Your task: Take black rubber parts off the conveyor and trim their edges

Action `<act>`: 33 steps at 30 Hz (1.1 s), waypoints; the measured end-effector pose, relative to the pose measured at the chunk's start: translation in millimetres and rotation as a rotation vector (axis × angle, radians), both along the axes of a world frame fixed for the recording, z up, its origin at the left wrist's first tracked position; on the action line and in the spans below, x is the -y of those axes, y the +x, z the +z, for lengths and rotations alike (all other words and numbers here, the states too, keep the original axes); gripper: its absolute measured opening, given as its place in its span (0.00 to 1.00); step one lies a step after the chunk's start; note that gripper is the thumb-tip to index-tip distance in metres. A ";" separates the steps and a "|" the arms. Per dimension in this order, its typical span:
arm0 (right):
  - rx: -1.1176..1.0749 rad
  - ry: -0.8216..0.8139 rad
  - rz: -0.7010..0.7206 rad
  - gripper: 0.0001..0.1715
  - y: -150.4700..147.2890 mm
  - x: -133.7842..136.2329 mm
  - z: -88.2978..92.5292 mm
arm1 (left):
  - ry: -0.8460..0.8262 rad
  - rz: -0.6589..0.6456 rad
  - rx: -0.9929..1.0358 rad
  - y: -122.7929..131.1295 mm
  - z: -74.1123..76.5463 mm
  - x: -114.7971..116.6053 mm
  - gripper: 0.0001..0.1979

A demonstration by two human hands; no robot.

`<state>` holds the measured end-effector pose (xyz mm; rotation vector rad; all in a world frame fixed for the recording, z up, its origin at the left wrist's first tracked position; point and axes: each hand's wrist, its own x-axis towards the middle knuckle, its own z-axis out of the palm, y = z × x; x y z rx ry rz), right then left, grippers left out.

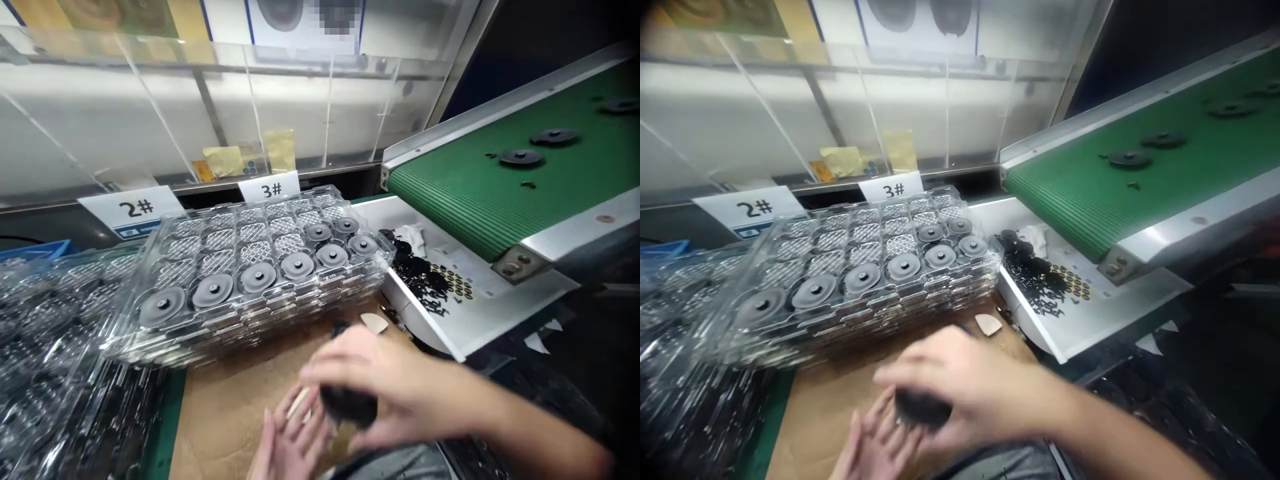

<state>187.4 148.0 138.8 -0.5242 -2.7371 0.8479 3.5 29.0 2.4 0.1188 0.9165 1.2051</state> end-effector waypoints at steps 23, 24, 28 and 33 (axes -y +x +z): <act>-0.212 -0.350 -0.365 0.36 -7.1 55.6 -100.1 | 0.207 0.247 0.391 40.1 40.4 -15.5 0.20; -0.204 -0.377 -0.326 0.36 -6.6 50.3 -94.8 | 0.212 0.204 0.393 34.3 38.8 -12.0 0.20; -0.122 -0.511 -0.133 0.34 -7.0 33.9 -74.9 | 0.199 -0.119 0.411 9.3 28.8 2.4 0.21; -0.025 -0.667 0.079 0.34 -23.1 30.7 -69.0 | 0.136 -0.355 0.406 -12.4 21.0 17.2 0.27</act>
